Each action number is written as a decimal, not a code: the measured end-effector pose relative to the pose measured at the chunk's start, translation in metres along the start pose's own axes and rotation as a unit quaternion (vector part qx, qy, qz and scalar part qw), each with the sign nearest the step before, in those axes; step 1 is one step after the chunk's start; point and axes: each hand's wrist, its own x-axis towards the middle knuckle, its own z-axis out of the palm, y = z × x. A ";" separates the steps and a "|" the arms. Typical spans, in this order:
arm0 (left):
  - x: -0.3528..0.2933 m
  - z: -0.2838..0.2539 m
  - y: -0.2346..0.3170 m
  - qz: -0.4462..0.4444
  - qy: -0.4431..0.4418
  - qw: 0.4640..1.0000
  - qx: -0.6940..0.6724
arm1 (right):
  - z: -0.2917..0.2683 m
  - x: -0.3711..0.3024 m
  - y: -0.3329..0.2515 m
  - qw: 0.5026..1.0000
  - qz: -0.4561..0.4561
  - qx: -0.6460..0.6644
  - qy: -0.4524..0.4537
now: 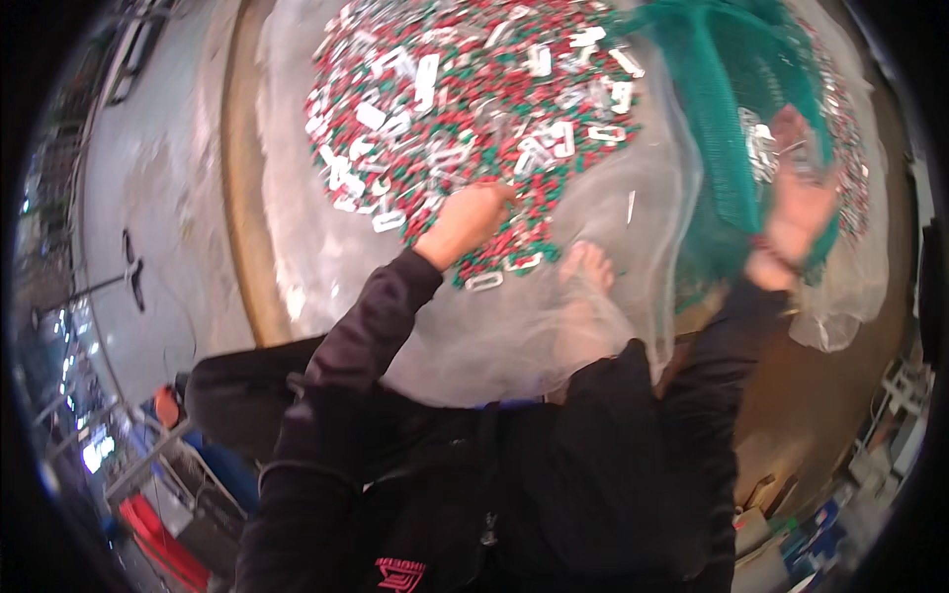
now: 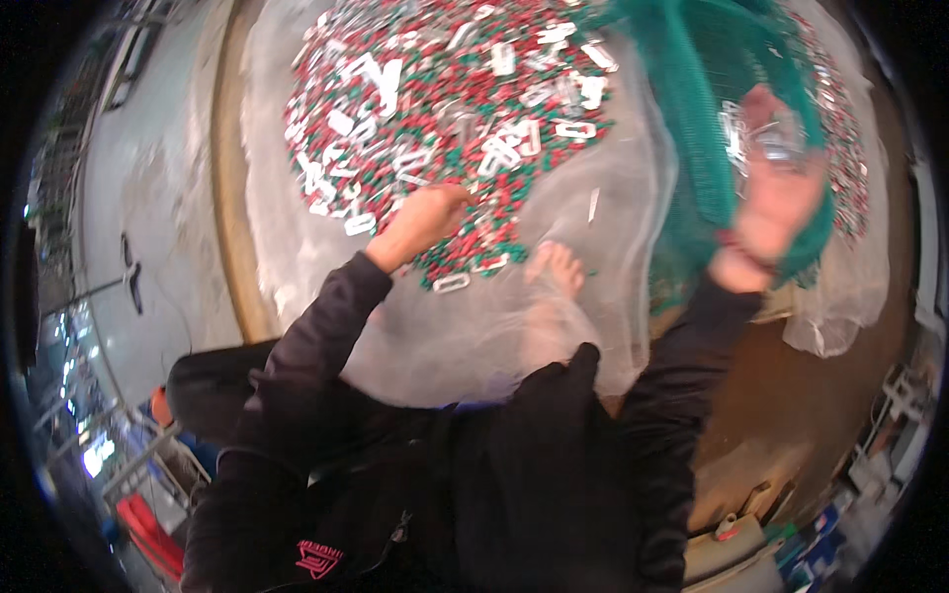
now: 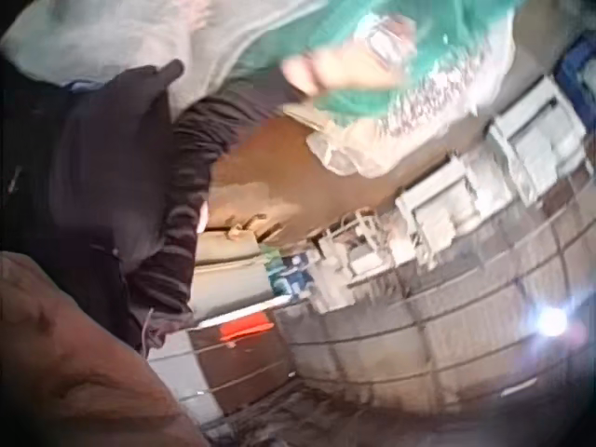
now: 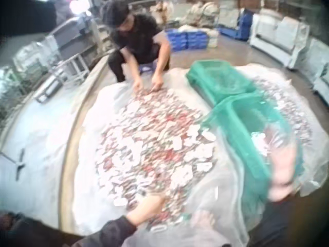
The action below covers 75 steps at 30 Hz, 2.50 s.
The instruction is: The person sorts small white and green plastic components from a large pile on the floor into nearby green baskets by hand.
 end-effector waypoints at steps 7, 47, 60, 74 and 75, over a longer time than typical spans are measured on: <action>-0.010 0.057 -0.007 0.176 0.012 0.962 0.210 | -0.040 -0.024 -0.023 0.866 -0.274 -0.387 0.161; -0.087 0.015 -0.064 -0.265 0.137 0.868 -0.396 | -0.177 -0.086 0.219 0.193 0.162 -0.915 -0.316; -0.051 0.049 -0.044 -0.337 0.198 0.920 0.029 | -0.147 -0.025 0.268 0.237 0.059 -0.924 -0.294; -0.043 -0.020 -0.041 -0.239 0.126 0.750 -0.603 | -0.178 -0.034 0.276 0.183 0.047 -0.941 -0.282; -0.040 -0.022 -0.042 -0.194 0.109 0.801 -0.555 | -0.187 -0.038 0.277 0.168 0.041 -0.938 -0.302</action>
